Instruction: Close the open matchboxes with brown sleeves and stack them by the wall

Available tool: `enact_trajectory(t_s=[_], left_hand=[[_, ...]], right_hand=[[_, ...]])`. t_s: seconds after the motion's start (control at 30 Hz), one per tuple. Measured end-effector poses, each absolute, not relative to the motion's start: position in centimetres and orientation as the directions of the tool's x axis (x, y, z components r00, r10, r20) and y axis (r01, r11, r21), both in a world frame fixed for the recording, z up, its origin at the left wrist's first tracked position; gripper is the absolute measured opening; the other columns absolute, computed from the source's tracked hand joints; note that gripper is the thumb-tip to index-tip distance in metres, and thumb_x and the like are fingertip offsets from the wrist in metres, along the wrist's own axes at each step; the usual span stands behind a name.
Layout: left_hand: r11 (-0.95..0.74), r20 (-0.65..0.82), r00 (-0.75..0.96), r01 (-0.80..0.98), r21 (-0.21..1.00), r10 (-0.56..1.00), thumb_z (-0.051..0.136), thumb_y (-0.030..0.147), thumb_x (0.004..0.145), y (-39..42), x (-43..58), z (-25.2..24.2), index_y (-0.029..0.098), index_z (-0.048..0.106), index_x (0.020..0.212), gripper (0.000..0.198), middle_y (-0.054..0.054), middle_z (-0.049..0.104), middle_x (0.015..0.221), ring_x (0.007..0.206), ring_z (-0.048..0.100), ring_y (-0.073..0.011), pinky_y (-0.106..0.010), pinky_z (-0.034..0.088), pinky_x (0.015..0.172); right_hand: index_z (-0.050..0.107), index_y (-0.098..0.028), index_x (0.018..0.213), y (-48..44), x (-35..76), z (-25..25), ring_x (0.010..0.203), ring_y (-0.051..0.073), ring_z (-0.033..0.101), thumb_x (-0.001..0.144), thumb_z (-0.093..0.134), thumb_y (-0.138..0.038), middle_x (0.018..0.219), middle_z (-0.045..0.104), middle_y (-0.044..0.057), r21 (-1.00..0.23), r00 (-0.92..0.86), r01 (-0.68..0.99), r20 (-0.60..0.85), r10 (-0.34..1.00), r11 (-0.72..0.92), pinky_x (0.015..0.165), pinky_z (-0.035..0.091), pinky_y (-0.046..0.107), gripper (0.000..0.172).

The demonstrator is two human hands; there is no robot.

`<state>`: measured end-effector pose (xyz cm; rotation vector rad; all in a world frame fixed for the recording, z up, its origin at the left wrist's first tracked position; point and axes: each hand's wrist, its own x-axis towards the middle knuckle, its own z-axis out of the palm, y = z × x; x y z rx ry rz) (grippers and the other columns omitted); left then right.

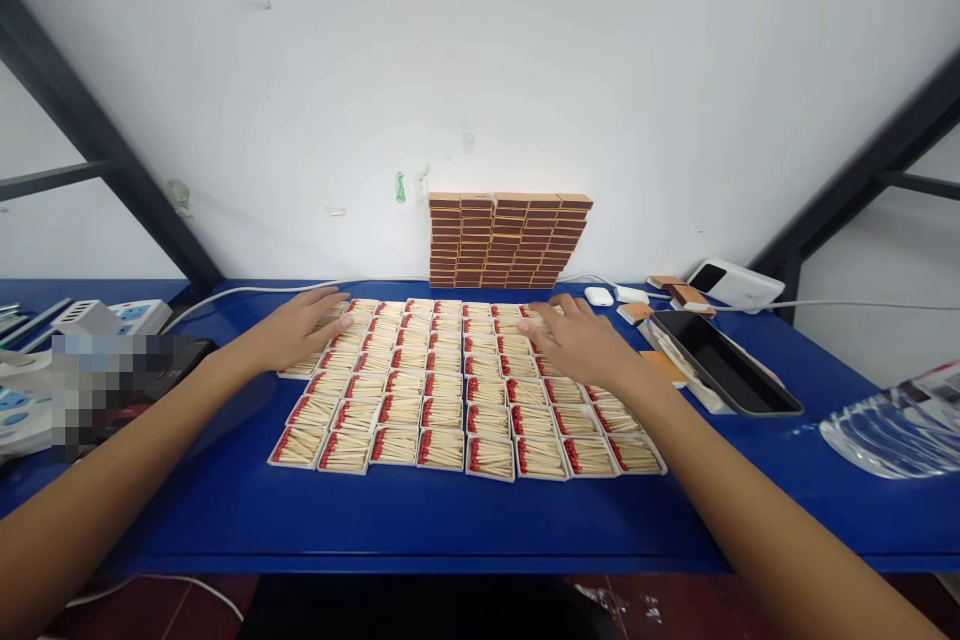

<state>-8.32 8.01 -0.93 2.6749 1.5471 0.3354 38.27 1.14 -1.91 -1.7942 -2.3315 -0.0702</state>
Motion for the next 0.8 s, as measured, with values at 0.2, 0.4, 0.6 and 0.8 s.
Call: enact_trajectory(t_s=[0.2,0.4,0.6,0.8], left_hand=[[-0.535,0.145,0.517,0.832,0.150,0.844,0.027,0.066,0.105,8.9,-6.0,0.3,0.005,0.053,0.153,0.082,-0.023,0.054,0.158,0.149,0.048,-0.0343,-0.050,0.035,0.126],[-0.620,0.151,0.601,0.760,0.197,0.785,0.028,0.063,0.107,9.1,-4.6,0.2,0.013,0.065,0.140,0.071,-0.019,0.067,0.141,0.136,0.057,-0.0312,-0.048,0.042,0.119],[-0.636,0.131,0.623,0.745,0.202,0.771,0.029,0.064,0.108,8.1,-4.7,0.4,0.021,0.070,0.130,0.063,-0.013,0.071,0.130,0.126,0.060,-0.0299,-0.047,0.047,0.113],[-0.617,0.186,0.588,0.760,0.207,0.787,0.032,0.062,0.108,7.6,-5.1,-0.2,0.020,0.065,0.140,0.063,-0.014,0.067,0.138,0.128,0.059,-0.0301,-0.049,0.045,0.116]], right_hand=[[0.062,-0.014,0.145,4.2,39.0,-1.1,0.139,0.038,0.055,0.108,0.022,-0.062,0.145,0.064,0.022,-0.147,-0.295,0.933,0.216,0.931,0.330,0.118,0.041,0.053,0.073],[0.070,-0.018,0.133,5.1,39.6,-2.5,0.126,0.034,0.062,0.110,0.021,-0.060,0.134,0.072,0.016,-0.190,-0.366,0.895,0.202,0.908,0.403,0.110,0.046,0.049,0.068],[0.069,-0.018,0.135,4.4,39.3,-2.7,0.124,0.035,0.062,0.110,0.022,-0.057,0.135,0.072,0.016,-0.204,-0.384,0.885,0.190,0.904,0.419,0.110,0.047,0.052,0.066],[0.070,-0.019,0.136,4.2,41.1,-1.7,0.129,0.037,0.063,0.106,0.033,-0.050,0.134,0.072,0.017,-0.213,-0.262,0.917,0.313,0.913,0.336,0.112,0.048,0.056,0.057]])
